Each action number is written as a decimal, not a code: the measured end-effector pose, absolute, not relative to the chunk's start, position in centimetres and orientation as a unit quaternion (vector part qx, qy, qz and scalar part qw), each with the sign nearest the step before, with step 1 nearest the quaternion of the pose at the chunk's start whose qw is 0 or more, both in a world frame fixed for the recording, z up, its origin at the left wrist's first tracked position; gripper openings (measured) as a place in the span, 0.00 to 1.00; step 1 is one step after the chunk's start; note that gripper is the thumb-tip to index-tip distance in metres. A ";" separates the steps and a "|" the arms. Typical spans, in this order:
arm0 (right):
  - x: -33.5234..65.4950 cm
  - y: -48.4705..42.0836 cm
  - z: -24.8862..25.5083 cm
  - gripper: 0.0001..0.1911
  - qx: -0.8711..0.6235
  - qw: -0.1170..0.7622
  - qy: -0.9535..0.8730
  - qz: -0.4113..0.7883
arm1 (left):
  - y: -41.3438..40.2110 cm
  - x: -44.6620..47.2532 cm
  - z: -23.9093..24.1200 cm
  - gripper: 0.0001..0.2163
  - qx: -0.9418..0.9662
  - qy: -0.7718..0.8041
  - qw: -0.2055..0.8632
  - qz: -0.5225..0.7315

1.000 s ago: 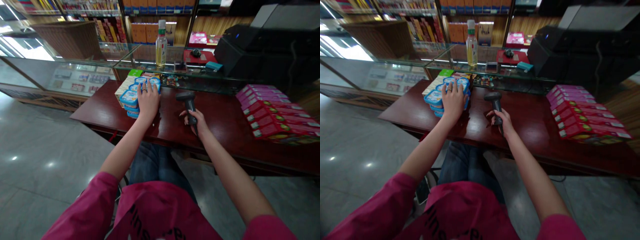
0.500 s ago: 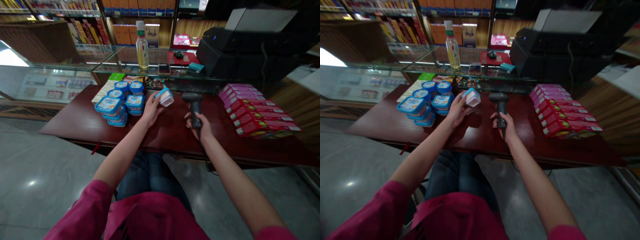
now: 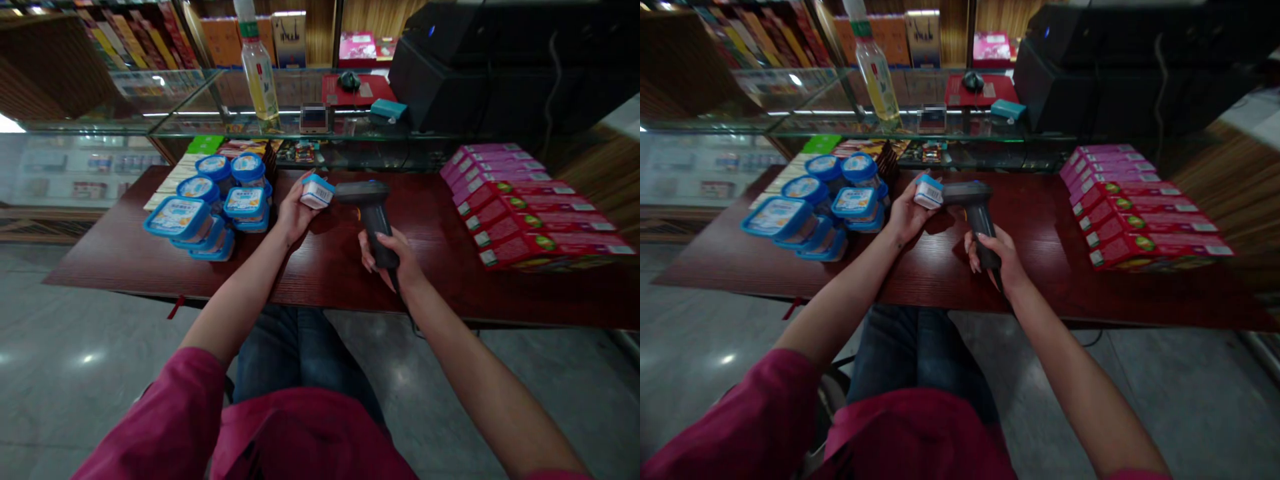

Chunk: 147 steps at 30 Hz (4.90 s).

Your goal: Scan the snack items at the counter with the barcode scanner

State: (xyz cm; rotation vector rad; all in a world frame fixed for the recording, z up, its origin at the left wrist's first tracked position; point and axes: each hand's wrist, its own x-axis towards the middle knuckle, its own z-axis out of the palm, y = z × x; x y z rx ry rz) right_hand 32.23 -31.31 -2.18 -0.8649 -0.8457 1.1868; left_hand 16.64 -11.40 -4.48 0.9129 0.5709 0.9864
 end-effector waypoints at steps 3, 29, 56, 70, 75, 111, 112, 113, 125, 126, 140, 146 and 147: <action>32.0 -31.4 -2.0 0.14 -0.389 0.665 -0.365 0.523 | -11.9 17.0 -4.0 0.18 0.397 0.261 0.758 0.448; 42.6 -35.4 -3.4 0.16 -0.503 0.730 -0.339 0.315 | -17.9 19.5 -4.7 0.19 0.954 0.101 0.078 0.270; 42.4 -35.7 -3.7 0.10 -0.511 0.772 -0.320 0.204 | -16.2 38.3 -3.6 0.35 0.939 0.228 0.053 0.250; 34.9 -32.5 -3.0 0.18 -0.467 0.685 -0.382 0.408 | -21.2 4.0 -1.5 0.30 0.846 0.356 -0.147 0.369; 29.4 -29.8 -2.5 0.19 -0.421 0.666 -0.389 0.477 | -20.3 -3.3 1.1 0.39 0.698 0.507 -0.105 0.495; 33.0 -30.7 -2.9 0.17 -0.431 0.681 -0.339 0.485 | -13.3 19.2 -3.1 0.14 0.329 0.295 0.760 0.476; 32.8 -30.7 -2.9 0.16 -0.431 0.675 -0.348 0.487 | -13.0 19.3 -3.5 0.13 0.340 0.297 0.752 0.480; 32.8 -30.8 -2.9 0.16 -0.431 0.670 -0.354 0.490 | -12.8 19.3 -3.8 0.12 0.346 0.299 0.747 0.482; 32.8 -30.7 -3.3 0.13 -0.425 0.655 -0.365 0.507 | -12.8 19.1 -4.3 0.14 0.402 0.290 0.729 0.473; 32.8 -30.6 -3.3 0.14 -0.423 0.658 -0.361 0.507 | -12.9 19.1 -4.4 0.14 0.412 0.287 0.723 0.474; 37.8 -32.5 -3.7 0.19 -0.473 0.727 -0.325 0.377 | -16.3 17.8 -5.0 0.20 0.888 0.210 0.215 0.347; 42.2 -34.8 -4.0 0.18 -0.507 0.734 -0.331 0.308 | -18.9 20.4 -4.3 0.23 0.974 0.090 0.103 0.181; 42.4 -34.9 -4.0 0.17 -0.508 0.741 -0.327 0.292 | -19.1 21.6 -4.2 0.22 0.976 0.093 0.083 0.178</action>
